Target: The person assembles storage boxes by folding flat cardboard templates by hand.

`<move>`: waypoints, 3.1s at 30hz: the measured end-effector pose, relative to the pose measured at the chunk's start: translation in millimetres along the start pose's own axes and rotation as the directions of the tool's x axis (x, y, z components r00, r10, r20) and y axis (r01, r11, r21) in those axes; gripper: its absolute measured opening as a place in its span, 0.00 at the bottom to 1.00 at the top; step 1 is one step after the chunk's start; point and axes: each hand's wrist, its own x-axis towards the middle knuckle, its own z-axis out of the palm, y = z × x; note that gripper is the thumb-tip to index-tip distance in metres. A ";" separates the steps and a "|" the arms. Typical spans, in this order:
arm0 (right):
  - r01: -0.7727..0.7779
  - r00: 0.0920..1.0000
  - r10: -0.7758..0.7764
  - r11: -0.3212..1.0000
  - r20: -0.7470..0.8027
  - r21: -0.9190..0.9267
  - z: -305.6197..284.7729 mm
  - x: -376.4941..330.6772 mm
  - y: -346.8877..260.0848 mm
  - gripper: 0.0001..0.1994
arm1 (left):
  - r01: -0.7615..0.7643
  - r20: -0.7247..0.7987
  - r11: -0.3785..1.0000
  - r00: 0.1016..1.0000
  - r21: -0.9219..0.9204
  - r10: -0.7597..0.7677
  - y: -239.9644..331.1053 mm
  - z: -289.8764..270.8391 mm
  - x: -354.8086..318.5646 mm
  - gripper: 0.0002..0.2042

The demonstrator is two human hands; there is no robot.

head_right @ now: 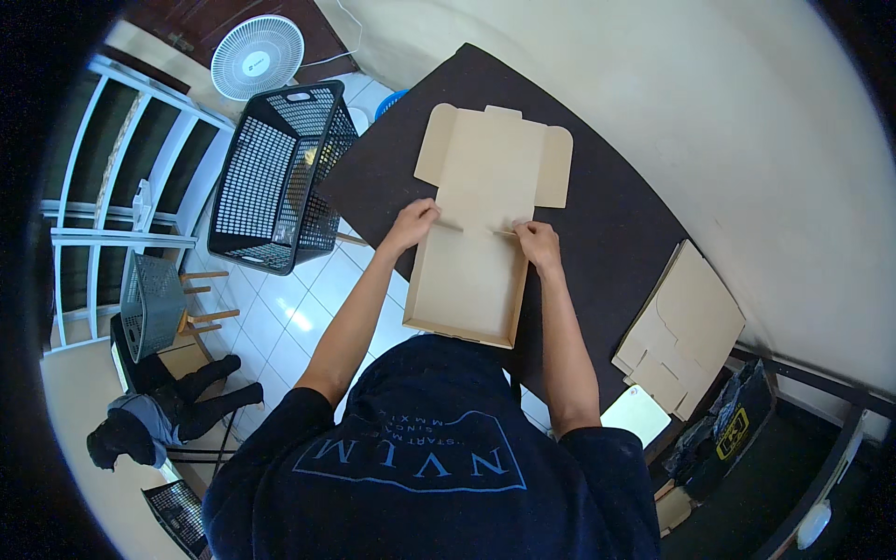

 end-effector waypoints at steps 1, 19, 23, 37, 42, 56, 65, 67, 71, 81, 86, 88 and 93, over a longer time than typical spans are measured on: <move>0.043 0.995 -0.037 0.997 0.091 -0.067 -3.5 7.4 1.9 0.23 | 0.060 0.084 0.998 0.995 -0.023 -0.058 5.5 2.6 2.4 0.14; 0.000 0.979 -0.038 0.983 -0.199 -0.185 -26.2 57.4 -59.8 0.16 | -0.013 -0.181 1.000 0.983 0.018 0.016 -23.7 20.0 -9.3 0.15; 0.083 0.943 -0.139 0.978 -0.303 -0.191 -41.7 -9.4 -96.2 0.16 | 0.154 -0.227 0.986 0.960 -0.061 -0.164 1.4 16.2 -11.3 0.16; 0.307 0.900 -0.338 0.940 -0.277 -0.151 -12.5 -87.9 -44.1 0.19 | -0.344 -0.694 0.789 0.706 -0.509 -0.140 -14.6 35.5 -13.7 0.21; 0.377 0.858 -0.403 0.915 -0.320 -0.140 -0.3 -88.0 -18.9 0.20 | -0.095 -0.453 0.965 0.891 -0.246 -0.027 35.9 1.9 -40.2 0.15; 0.440 0.804 -0.501 0.863 -0.320 -0.247 6.7 -89.2 6.5 0.12 | -0.068 -0.264 0.987 0.959 0.143 0.104 95.1 -8.2 -85.8 0.13; 0.514 0.813 -0.528 0.849 -0.247 -0.124 6.0 -112.1 11.3 0.19 | -0.153 -0.233 0.976 0.954 0.156 0.187 11.7 -0.7 -87.7 0.13; 0.554 0.793 -0.543 0.832 -0.276 -0.044 3.3 -119.6 11.4 0.20 | -0.152 -0.219 0.988 0.964 0.024 0.153 4.3 -3.3 -92.5 0.13; 0.441 0.884 -0.442 0.897 -0.152 -0.045 -4.8 -132.1 20.9 0.18 | -0.084 -0.099 0.979 0.993 -0.184 0.067 13.8 -4.2 -115.0 0.16; 0.394 0.873 -0.401 0.916 -0.279 -0.083 1.3 -135.3 4.3 0.12 | -0.053 -0.158 0.945 0.987 -0.324 0.001 5.4 15.1 -77.7 0.18; 0.363 0.872 -0.384 0.923 -0.302 -0.126 2.9 -137.7 6.7 0.11 | -0.240 -0.366 0.971 0.904 -0.003 0.222 21.1 15.1 -76.8 0.12; 0.369 0.865 -0.395 0.918 -0.308 -0.141 7.8 -140.3 7.8 0.12 | -0.241 -0.374 0.970 0.899 0.011 0.228 35.0 15.3 -88.7 0.10; 0.409 0.850 -0.411 0.909 -0.329 -0.079 10.3 -137.7 8.3 0.13 | -0.332 -0.336 0.927 0.864 0.177 0.374 35.7 13.1 -108.3 0.13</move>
